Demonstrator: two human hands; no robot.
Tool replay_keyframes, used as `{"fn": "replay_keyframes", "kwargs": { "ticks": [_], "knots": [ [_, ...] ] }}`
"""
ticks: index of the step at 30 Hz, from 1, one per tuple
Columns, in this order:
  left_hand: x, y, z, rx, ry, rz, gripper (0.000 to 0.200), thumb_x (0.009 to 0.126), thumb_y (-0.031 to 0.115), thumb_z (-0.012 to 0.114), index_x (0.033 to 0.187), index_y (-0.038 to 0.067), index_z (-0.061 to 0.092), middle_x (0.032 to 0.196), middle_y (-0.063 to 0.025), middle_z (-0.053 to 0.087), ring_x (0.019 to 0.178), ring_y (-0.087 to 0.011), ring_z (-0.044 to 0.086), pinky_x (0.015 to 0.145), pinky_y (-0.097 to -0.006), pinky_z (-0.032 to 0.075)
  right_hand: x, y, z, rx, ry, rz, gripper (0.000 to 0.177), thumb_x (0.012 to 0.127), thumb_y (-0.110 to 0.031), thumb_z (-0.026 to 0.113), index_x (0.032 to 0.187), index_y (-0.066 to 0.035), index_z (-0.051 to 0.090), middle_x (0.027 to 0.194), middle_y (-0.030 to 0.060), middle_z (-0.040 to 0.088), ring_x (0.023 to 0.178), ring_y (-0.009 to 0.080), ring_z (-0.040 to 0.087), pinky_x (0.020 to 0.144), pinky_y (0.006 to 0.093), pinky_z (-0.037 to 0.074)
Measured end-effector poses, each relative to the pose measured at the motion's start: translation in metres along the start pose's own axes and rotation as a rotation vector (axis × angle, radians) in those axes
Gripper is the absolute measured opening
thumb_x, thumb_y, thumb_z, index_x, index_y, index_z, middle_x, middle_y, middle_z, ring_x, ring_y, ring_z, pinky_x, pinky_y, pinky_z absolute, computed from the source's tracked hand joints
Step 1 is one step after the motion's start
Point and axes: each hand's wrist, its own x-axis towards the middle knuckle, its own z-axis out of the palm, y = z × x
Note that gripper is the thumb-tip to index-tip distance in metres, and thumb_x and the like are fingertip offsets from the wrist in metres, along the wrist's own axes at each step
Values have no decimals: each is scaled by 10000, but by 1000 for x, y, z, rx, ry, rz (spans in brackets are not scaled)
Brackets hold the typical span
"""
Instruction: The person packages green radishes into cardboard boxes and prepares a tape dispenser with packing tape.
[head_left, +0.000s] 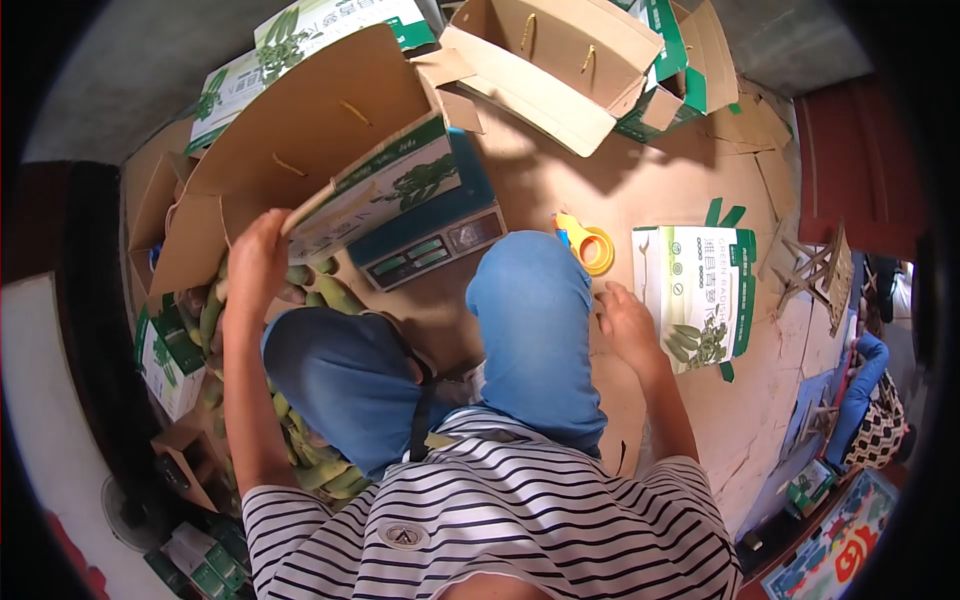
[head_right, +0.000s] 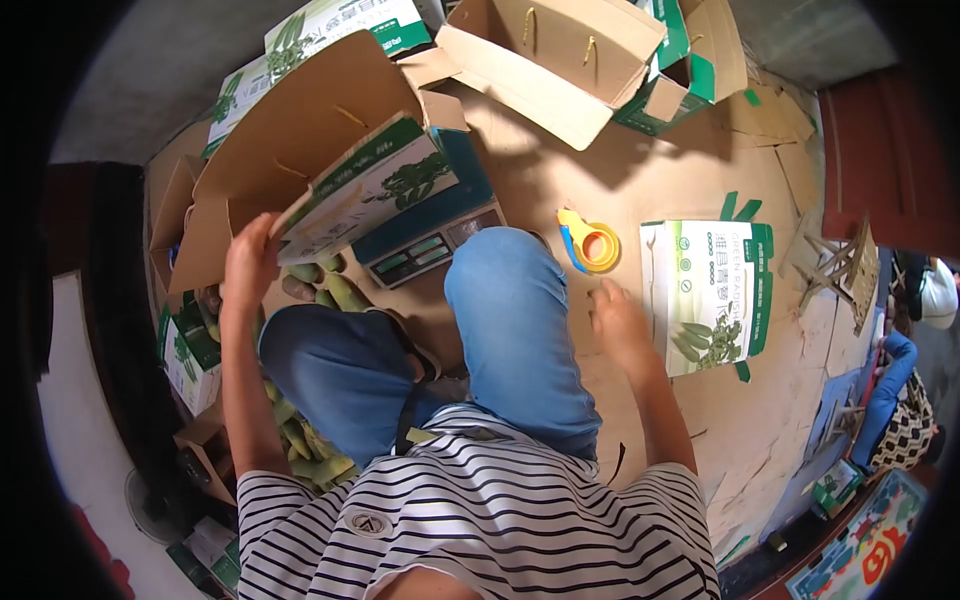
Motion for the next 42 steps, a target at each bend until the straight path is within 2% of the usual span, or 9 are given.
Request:
{"fn": "replay_keyframes", "kwargs": {
  "ticks": [3,15,27,32,34,36,38,40,42],
  "knots": [
    [18,-8,-17,120,164,-33,179,864,42,525,1011,82,618,941,-154,651,884,-358,621,732,-423,492,18,-12,-21,55,54,-66,292,814,-38,601,1105,-13,581,1169,180,571,1046,351,565,898,419,458],
    [43,-7,-71,185,191,-63,138,900,148,571,999,62,615,895,-179,653,841,-376,619,704,-411,484,29,-24,-39,106,42,-54,281,798,-14,591,1078,-18,572,1024,174,602,987,344,578,850,424,463],
    [18,47,-80,203,371,148,241,866,-24,523,1088,45,590,999,-138,645,886,-349,628,757,-394,499,29,-41,-44,242,177,-66,231,853,-49,596,1082,-22,581,989,149,621,869,322,626,746,394,505],
    [16,77,-97,158,355,192,271,838,-49,510,1083,33,594,1011,-144,640,917,-353,621,786,-394,493,56,-70,-80,622,353,-110,354,887,-109,628,1222,-27,550,1125,130,622,998,272,637,834,329,512],
    [21,96,-103,156,354,244,305,809,-63,507,1086,22,601,1018,-157,639,947,-354,617,816,-396,488,74,-85,-104,634,711,-211,473,800,-197,730,1224,-71,563,1205,127,582,1004,301,615,844,391,487],
    [21,123,-99,160,344,329,346,776,-73,505,1094,12,609,1024,-171,640,982,-352,614,852,-399,483,82,-93,-144,477,853,-300,596,766,-166,757,1300,-69,508,1351,121,486,1182,305,536,1002,387,432],
    [24,139,-92,231,341,465,395,753,-84,467,1109,9,612,1060,-153,647,1007,-334,622,884,-393,482,95,-92,-168,500,972,-510,633,678,-167,794,1256,-81,550,1255,107,558,1117,308,565,992,396,425],
    [32,152,-90,270,345,560,413,747,-79,444,1113,0,616,1079,-146,654,1024,-323,627,904,-395,482,98,-71,-189,399,784,-665,517,640,-148,771,1135,-95,630,1080,75,641,1018,272,594,900,374,457],
    [39,167,-88,256,352,619,399,756,-60,435,1106,-13,622,1082,-147,659,1035,-319,628,913,-405,482,87,-57,-202,243,742,-631,245,671,-111,660,912,-120,704,821,12,653,819,211,603,748,327,460]
  ]
}}
